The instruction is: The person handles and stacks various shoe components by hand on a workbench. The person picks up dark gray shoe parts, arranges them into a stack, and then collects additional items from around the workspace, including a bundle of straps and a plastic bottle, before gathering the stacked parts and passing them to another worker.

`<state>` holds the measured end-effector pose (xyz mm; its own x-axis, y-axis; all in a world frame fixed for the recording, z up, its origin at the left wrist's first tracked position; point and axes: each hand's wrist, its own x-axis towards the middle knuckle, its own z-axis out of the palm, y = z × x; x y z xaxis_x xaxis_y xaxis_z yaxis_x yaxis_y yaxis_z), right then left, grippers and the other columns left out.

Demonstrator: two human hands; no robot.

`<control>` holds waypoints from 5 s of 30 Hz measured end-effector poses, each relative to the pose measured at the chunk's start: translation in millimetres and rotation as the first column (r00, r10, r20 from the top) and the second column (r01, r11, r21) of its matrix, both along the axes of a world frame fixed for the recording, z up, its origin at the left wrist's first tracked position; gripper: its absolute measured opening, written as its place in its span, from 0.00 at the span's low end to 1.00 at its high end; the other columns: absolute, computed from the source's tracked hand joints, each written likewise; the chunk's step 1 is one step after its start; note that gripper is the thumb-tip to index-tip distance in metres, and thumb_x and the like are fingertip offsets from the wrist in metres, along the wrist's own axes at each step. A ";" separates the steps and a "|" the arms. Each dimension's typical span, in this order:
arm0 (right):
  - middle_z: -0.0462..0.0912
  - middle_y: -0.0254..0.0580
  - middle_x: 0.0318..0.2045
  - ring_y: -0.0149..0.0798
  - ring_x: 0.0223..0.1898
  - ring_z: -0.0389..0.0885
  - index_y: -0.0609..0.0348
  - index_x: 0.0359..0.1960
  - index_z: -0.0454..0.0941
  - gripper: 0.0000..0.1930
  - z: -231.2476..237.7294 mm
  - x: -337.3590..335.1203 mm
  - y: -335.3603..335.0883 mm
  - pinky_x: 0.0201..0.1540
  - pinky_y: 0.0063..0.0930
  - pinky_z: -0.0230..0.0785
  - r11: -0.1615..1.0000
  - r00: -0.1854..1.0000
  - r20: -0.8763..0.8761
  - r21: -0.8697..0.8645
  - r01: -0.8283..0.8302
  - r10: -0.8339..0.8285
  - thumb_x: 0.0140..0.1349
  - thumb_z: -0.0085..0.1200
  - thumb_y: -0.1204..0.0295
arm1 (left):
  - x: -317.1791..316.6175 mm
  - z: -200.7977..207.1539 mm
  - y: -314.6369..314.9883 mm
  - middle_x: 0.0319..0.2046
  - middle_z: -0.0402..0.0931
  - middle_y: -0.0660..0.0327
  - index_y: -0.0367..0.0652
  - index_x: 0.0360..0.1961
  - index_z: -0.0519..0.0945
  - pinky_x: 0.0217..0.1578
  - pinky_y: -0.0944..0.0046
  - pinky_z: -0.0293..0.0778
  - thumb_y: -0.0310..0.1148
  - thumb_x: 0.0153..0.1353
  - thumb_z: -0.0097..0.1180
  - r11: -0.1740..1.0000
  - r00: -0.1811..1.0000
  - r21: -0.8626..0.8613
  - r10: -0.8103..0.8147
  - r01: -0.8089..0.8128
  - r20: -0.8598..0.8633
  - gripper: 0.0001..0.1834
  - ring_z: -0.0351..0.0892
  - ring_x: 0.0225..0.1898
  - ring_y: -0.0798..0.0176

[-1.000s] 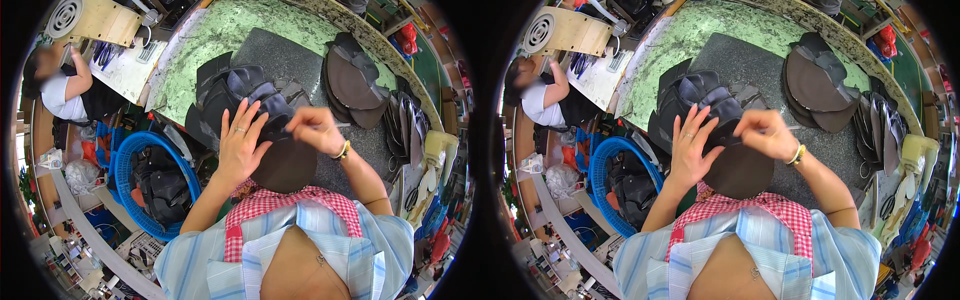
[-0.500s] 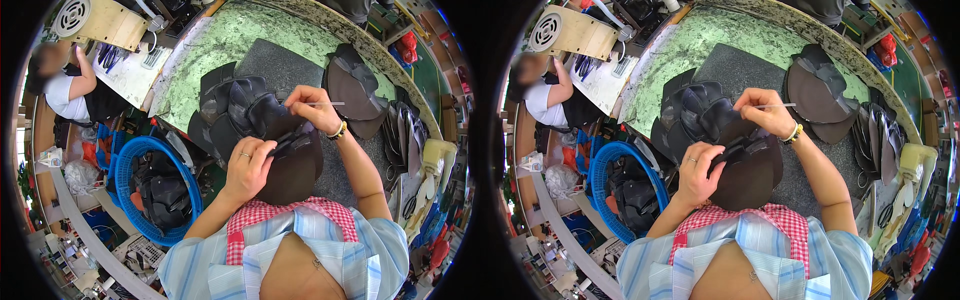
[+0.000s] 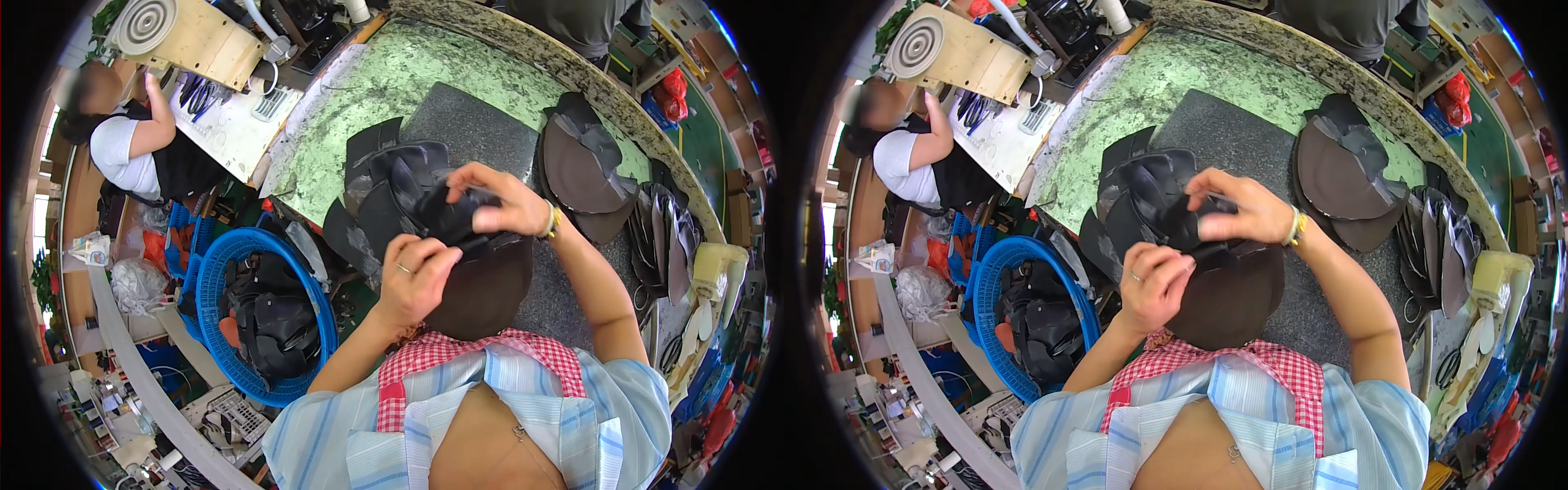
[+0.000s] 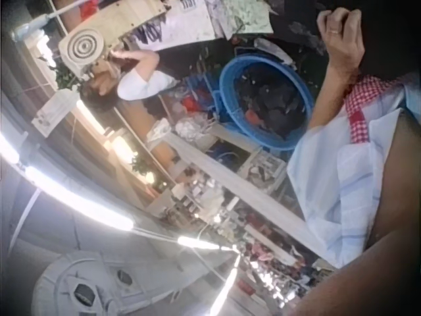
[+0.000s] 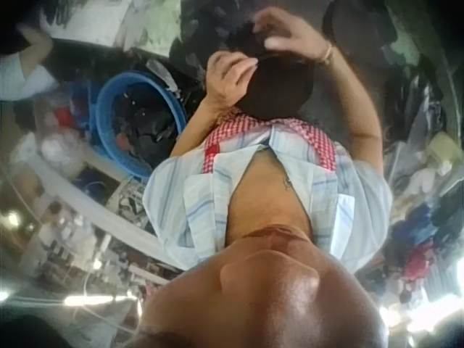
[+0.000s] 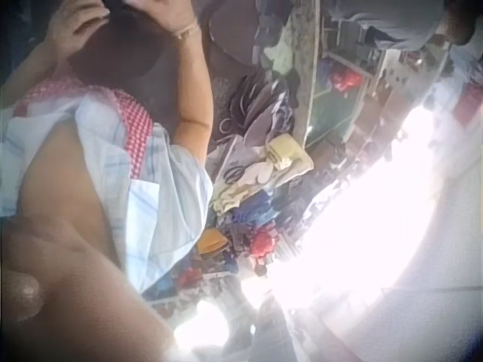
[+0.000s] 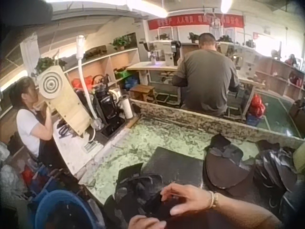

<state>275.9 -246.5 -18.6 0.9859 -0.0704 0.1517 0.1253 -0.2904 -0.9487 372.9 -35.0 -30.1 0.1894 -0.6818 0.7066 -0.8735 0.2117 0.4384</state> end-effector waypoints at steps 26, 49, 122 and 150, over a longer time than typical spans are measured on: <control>0.80 0.40 0.39 0.33 0.40 0.77 0.60 0.47 0.75 0.15 75.4 -110.8 -22.3 0.47 0.25 0.68 0.314 0.582 0.343 -0.589 0.745 -0.737 0.56 0.55 0.77 | 0.7 -21.7 -14.0 0.45 0.74 0.52 0.38 0.46 0.73 0.50 0.57 0.66 0.19 0.46 0.57 0.979 0.961 0.144 0.174 -0.144 -0.217 0.22 0.73 0.47 0.50; 0.81 0.39 0.25 0.26 0.28 0.78 0.67 0.31 0.77 0.05 -26.2 56.0 28.3 0.32 0.21 0.70 0.895 0.915 -0.122 0.194 0.402 -0.384 0.55 0.50 0.78 | 27.7 11.8 20.3 0.34 0.78 0.54 0.39 0.39 0.78 0.44 0.60 0.70 0.18 0.45 0.59 0.973 0.971 0.220 0.122 -0.075 -0.207 0.17 0.77 0.38 0.53; 0.76 0.44 0.44 0.49 0.39 0.76 0.56 0.44 0.73 0.27 15.5 39.8 52.8 0.42 0.36 0.71 0.733 0.843 0.417 -0.443 0.516 -0.341 0.37 0.67 0.75 | 64.2 1.9 -10.9 0.34 0.78 0.57 0.38 0.38 0.77 0.36 0.66 0.73 0.16 0.42 0.65 0.991 0.950 0.125 0.087 -0.052 -0.300 0.19 0.77 0.34 0.60; 0.79 0.41 0.22 0.32 0.25 0.79 0.64 0.34 0.75 0.07 -35.0 43.8 62.6 0.31 0.27 0.71 0.905 0.912 0.047 -0.113 0.410 -0.408 0.55 0.50 0.75 | 47.5 -18.8 -7.9 0.50 0.68 0.50 0.40 0.55 0.67 0.48 0.58 0.68 0.25 0.42 0.69 0.843 0.827 0.365 0.500 -0.396 -0.257 0.36 0.69 0.50 0.51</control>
<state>319.7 -183.9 -53.6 0.8707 -0.4473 0.2045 -0.0087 -0.4297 -0.9029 420.4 -42.9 -48.9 0.7081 -0.6215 0.3351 -0.6318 -0.3457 0.6938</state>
